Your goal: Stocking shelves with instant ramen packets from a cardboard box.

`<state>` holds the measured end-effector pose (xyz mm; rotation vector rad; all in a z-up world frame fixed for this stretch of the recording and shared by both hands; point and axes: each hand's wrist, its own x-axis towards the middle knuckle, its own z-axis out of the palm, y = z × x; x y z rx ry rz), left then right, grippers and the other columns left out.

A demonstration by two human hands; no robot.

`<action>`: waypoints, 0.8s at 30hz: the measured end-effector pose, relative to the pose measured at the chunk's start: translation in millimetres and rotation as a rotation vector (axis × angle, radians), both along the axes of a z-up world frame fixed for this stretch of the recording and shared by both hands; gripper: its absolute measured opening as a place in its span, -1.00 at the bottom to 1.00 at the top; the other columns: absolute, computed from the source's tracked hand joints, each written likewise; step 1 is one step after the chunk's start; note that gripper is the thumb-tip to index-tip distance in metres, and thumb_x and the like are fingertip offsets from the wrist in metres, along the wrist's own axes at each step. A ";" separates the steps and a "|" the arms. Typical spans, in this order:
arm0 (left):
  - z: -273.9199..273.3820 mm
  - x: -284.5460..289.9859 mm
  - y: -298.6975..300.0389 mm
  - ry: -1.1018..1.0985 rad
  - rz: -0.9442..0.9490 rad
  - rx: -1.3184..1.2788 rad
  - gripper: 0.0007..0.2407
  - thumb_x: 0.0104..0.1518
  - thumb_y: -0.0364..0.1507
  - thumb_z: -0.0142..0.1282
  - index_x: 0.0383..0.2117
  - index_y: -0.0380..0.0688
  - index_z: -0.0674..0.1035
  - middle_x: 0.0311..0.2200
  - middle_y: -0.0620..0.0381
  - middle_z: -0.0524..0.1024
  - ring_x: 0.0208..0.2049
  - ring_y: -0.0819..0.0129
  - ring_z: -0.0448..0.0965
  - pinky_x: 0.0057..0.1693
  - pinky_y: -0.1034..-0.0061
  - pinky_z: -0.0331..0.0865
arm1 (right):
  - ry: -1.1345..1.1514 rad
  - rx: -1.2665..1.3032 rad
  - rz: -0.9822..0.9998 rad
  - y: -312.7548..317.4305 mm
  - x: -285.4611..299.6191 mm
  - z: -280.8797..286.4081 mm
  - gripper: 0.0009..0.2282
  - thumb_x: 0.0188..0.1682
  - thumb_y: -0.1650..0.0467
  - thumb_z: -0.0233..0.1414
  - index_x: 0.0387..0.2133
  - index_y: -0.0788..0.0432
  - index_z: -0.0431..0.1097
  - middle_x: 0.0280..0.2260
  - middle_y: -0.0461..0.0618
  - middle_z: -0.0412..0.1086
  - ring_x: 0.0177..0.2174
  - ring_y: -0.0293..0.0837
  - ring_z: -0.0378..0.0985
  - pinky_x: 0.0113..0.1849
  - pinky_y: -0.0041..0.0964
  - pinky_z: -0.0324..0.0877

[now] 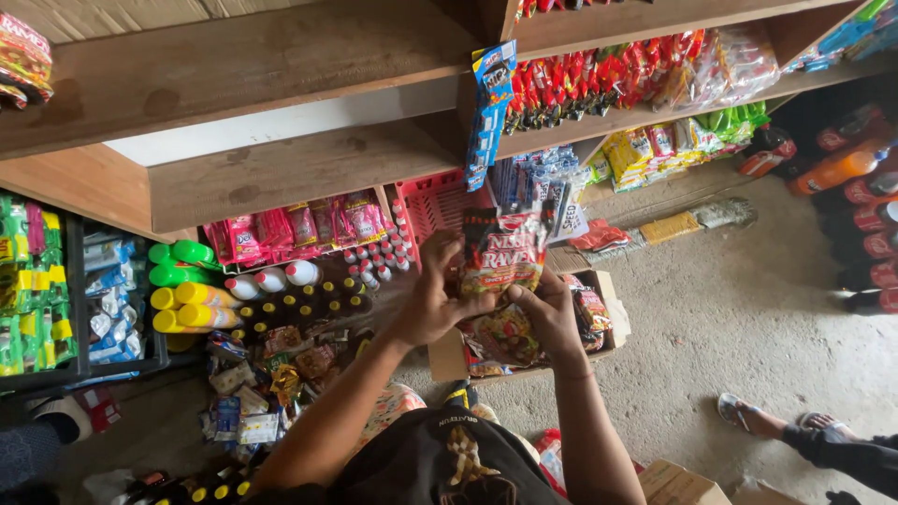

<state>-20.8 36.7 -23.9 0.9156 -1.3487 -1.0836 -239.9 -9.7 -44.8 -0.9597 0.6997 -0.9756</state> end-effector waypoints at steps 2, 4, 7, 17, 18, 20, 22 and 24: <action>-5.0 0.5 -1.3 -0.013 0.018 -0.050 -0.25 0.19 -0.36 0.27 0.41 0.02 -0.03 0.29 -0.20 0.25 0.27 0.14 0.39 0.33 0.12 0.39 | -0.043 -0.011 0.011 -4.0 -4.5 -11.5 -0.66 0.02 0.50 0.17 0.07 0.34 0.37 -0.11 0.05 0.53 -0.15 -0.21 0.57 -0.05 -0.27 0.47; -6.4 10.5 -2.2 -0.024 0.040 -0.102 -0.39 0.32 -0.41 0.16 0.42 -0.03 0.06 0.23 -0.22 0.38 0.25 0.16 0.43 0.34 0.14 0.40 | -0.085 -0.024 0.025 -11.4 -19.2 -22.0 -0.63 0.04 0.49 0.18 0.11 0.33 0.34 -0.10 0.05 0.51 -0.16 -0.22 0.55 -0.04 -0.29 0.45; -22.1 40.1 -3.2 -0.230 0.147 -0.055 -0.63 0.37 -0.46 -0.01 0.29 -0.17 0.31 0.10 -0.19 0.50 0.11 0.19 0.54 0.21 0.27 0.50 | 0.083 -0.045 -0.247 -26.3 -48.4 -36.7 -0.52 0.01 0.35 0.16 0.20 0.24 0.29 -0.12 0.15 0.56 -0.23 -0.21 0.51 -0.08 -0.29 0.41; -12.7 -60.2 7.0 0.058 0.003 0.191 -0.65 0.06 -0.30 0.34 -0.09 -0.23 0.57 -0.18 0.03 0.51 -0.14 0.29 0.51 0.03 0.35 0.44 | -0.458 0.591 -0.384 -22.6 -19.4 -60.6 -0.28 -0.01 -0.09 -0.19 0.19 0.22 0.23 0.06 0.13 0.42 0.02 0.10 0.49 0.01 0.10 0.45; -4.8 -67.9 4.8 0.218 0.045 0.235 -0.55 0.01 -0.28 0.34 0.01 -0.19 0.50 -0.14 0.10 0.51 -0.14 0.36 0.49 0.04 0.38 0.42 | -0.518 0.557 -0.318 -18.7 -12.8 -66.3 -0.28 0.01 -0.07 -0.15 0.20 0.27 0.21 0.08 0.18 0.40 0.04 0.14 0.46 0.03 0.11 0.44; -3.1 -62.3 0.6 0.167 0.192 0.183 -0.61 0.07 -0.27 0.26 -0.01 -0.18 0.53 -0.12 0.12 0.55 -0.10 0.38 0.52 0.09 0.39 0.41 | -0.348 0.443 -0.433 -5.8 -10.4 -70.7 -0.37 0.07 0.03 -0.07 0.25 0.25 0.21 0.13 0.19 0.35 0.05 0.13 0.40 0.05 0.13 0.35; -8.5 -47.9 -4.7 0.114 0.342 0.128 -0.66 0.14 -0.25 0.19 -0.02 -0.17 0.55 -0.10 0.14 0.59 -0.06 0.40 0.56 0.13 0.41 0.41 | -0.182 0.322 -0.539 8.4 -7.6 -63.8 -0.44 0.12 0.14 0.01 0.29 0.22 0.21 0.19 0.20 0.29 0.05 0.12 0.35 0.07 0.15 0.25; -19.6 -25.7 -10.1 -0.073 0.404 0.145 -0.72 0.14 -0.26 0.17 -0.13 -0.15 0.64 -0.21 0.14 0.68 -0.17 0.38 0.65 0.02 0.40 0.47 | 0.697 -0.304 -0.645 23.0 -5.6 -45.0 -0.48 0.12 0.26 -0.01 0.31 0.21 0.10 0.20 0.18 0.22 0.03 0.22 0.45 -0.02 0.06 0.49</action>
